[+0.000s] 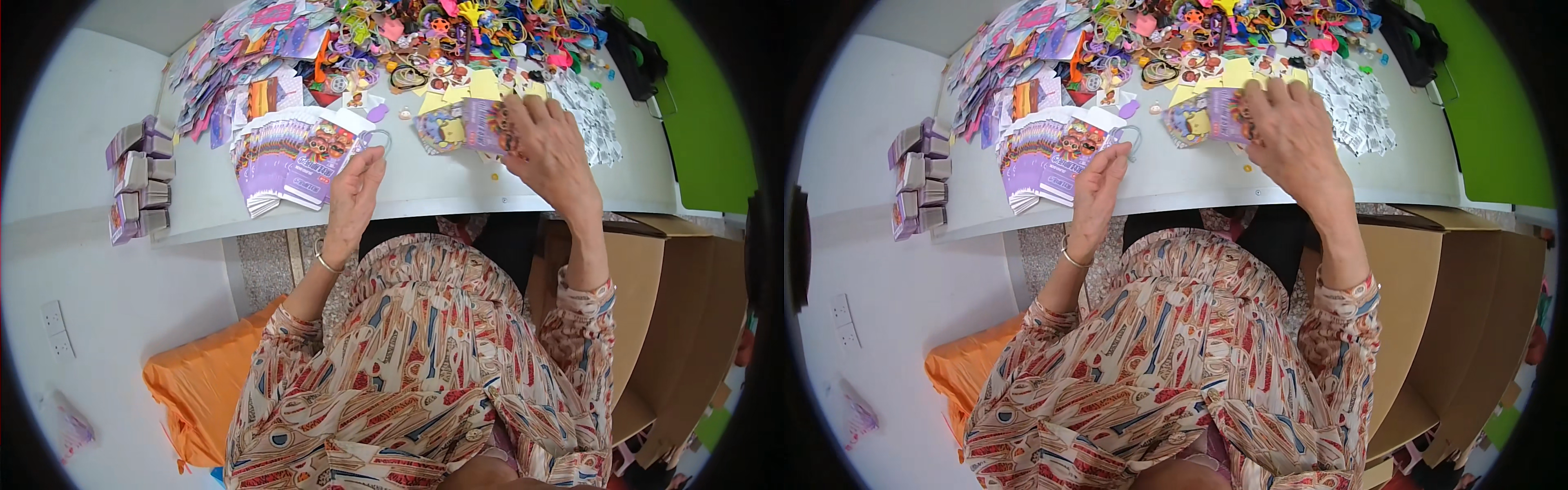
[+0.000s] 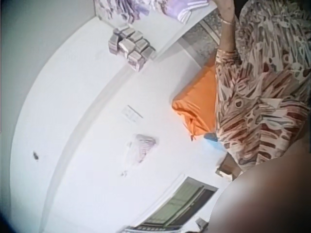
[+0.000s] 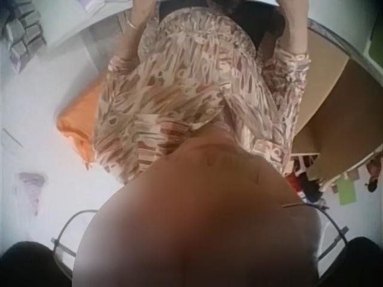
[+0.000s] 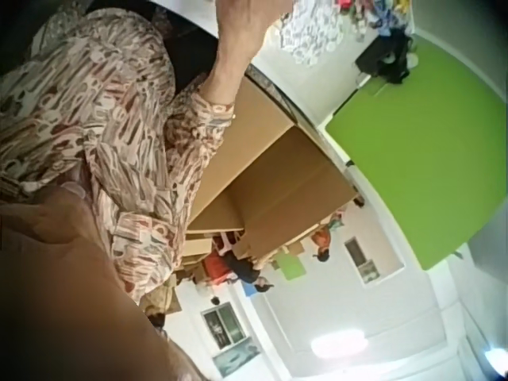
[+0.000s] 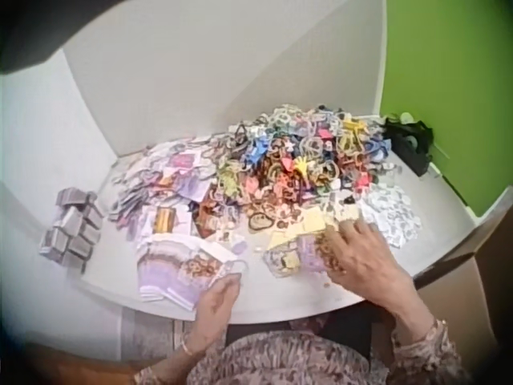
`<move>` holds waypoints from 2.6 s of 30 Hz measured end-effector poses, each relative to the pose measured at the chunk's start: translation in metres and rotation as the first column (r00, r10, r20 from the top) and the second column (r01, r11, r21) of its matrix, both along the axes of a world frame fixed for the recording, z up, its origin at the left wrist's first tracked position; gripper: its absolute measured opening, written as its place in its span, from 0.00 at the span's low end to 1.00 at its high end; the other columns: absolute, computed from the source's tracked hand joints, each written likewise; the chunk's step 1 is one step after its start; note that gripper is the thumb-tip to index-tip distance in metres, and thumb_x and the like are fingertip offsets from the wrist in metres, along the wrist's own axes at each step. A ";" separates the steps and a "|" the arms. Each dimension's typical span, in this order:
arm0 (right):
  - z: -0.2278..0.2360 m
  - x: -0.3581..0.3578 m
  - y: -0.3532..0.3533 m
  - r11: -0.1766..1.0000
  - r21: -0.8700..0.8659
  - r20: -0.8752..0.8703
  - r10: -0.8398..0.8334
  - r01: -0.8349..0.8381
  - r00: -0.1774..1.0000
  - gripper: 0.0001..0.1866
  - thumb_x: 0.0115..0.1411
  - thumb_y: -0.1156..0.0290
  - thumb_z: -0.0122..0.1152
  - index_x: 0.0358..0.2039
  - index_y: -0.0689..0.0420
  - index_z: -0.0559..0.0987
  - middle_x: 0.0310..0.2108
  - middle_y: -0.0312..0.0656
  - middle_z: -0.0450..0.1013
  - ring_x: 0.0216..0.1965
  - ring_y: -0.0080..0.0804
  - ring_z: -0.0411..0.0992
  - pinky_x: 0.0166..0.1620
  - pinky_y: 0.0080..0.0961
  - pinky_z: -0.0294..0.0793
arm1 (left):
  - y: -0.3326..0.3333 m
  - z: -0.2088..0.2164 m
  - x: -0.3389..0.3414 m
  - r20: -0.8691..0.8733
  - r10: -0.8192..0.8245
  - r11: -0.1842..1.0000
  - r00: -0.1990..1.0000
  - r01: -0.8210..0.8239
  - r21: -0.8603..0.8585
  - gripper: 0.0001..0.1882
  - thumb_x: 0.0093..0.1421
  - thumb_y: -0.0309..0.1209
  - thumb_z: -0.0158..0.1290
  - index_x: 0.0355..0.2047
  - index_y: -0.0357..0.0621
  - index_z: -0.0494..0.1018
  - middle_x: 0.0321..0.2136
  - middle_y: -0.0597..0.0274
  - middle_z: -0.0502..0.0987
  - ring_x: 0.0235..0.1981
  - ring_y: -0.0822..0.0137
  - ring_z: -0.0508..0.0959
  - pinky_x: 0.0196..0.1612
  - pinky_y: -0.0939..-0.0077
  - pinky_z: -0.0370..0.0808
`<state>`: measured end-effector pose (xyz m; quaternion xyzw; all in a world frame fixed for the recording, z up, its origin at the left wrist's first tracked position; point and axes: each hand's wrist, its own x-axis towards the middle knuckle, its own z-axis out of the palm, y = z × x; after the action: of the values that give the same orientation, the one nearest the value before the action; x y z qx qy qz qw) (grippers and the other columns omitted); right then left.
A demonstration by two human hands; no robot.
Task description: Packing stickers into individual retail envelopes and then arranging those envelopes into a cardboard shipping box.
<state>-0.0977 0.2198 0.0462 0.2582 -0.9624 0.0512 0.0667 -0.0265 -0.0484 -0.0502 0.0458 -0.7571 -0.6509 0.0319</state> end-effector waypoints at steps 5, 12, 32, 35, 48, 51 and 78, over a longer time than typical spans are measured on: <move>-0.016 0.010 0.016 0.991 -0.114 0.087 -0.055 0.065 0.995 0.39 0.42 0.68 0.71 0.56 0.61 0.66 0.48 0.48 0.68 0.48 0.47 0.66 0.51 0.39 0.66 | -0.003 -0.005 -0.023 -0.107 -0.027 0.995 0.994 0.016 -0.103 0.17 0.62 0.31 0.54 0.49 0.35 0.72 0.42 0.54 0.78 0.41 0.67 0.76 0.42 0.74 0.73; -0.036 0.022 0.022 0.896 -0.439 0.216 0.032 0.067 0.976 0.40 0.45 0.63 0.73 0.57 0.60 0.65 0.50 0.54 0.68 0.50 0.51 0.68 0.52 0.40 0.68 | 0.034 -0.002 -0.039 -0.138 -0.130 0.943 0.982 0.079 -0.325 0.22 0.57 0.33 0.58 0.51 0.38 0.68 0.43 0.49 0.76 0.41 0.54 0.76 0.43 0.66 0.73; -0.063 0.041 0.017 0.781 -0.613 0.248 0.050 0.117 0.968 0.41 0.45 0.65 0.73 0.57 0.60 0.62 0.51 0.53 0.67 0.52 0.51 0.67 0.54 0.40 0.67 | 0.036 0.043 -0.039 -0.036 0.004 0.998 0.999 -0.002 0.069 0.08 0.60 0.24 0.55 0.39 0.36 0.72 0.27 0.69 0.76 0.26 0.84 0.73 0.25 0.88 0.71; -0.064 0.043 0.014 0.774 -0.624 0.233 0.055 0.107 0.971 0.40 0.46 0.68 0.72 0.56 0.62 0.62 0.49 0.53 0.68 0.49 0.51 0.69 0.51 0.38 0.69 | 0.042 0.041 -0.034 -0.018 0.002 1.000 1.000 -0.002 -0.010 0.06 0.60 0.25 0.56 0.36 0.37 0.73 0.25 0.69 0.76 0.25 0.83 0.73 0.25 0.88 0.70; -0.062 0.065 0.005 0.817 -0.526 0.249 -0.117 0.236 0.961 0.38 0.44 0.70 0.72 0.55 0.65 0.64 0.44 0.54 0.70 0.45 0.49 0.71 0.50 0.35 0.71 | 0.038 0.018 -0.027 -0.340 -0.232 0.849 0.911 0.019 -0.529 0.09 0.52 0.26 0.59 0.35 0.43 0.79 0.43 0.59 0.74 0.39 0.59 0.72 0.45 0.68 0.69; -0.066 0.062 0.009 0.747 -0.610 0.271 -0.117 0.264 0.956 0.41 0.44 0.69 0.73 0.57 0.65 0.63 0.46 0.53 0.70 0.45 0.46 0.72 0.50 0.34 0.71 | -0.012 0.018 -0.049 -0.338 -0.221 0.764 0.915 -0.052 -0.643 0.09 0.52 0.27 0.59 0.35 0.43 0.79 0.43 0.58 0.73 0.40 0.56 0.72 0.46 0.65 0.68; -0.072 0.060 -0.019 0.516 -0.778 0.371 -0.082 0.358 0.925 0.38 0.45 0.66 0.71 0.52 0.66 0.62 0.42 0.51 0.71 0.42 0.38 0.73 0.48 0.32 0.72 | -0.073 -0.015 -0.147 -0.163 -0.061 0.369 0.985 -0.130 -0.920 0.14 0.49 0.40 0.63 0.27 0.43 0.76 0.28 0.60 0.78 0.33 0.59 0.75 0.36 0.66 0.69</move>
<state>-0.0380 0.2007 -0.0257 0.0594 -0.8447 0.5299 0.0466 -0.1732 -0.1214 -0.0655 -0.0195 -0.9848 -0.1142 0.1297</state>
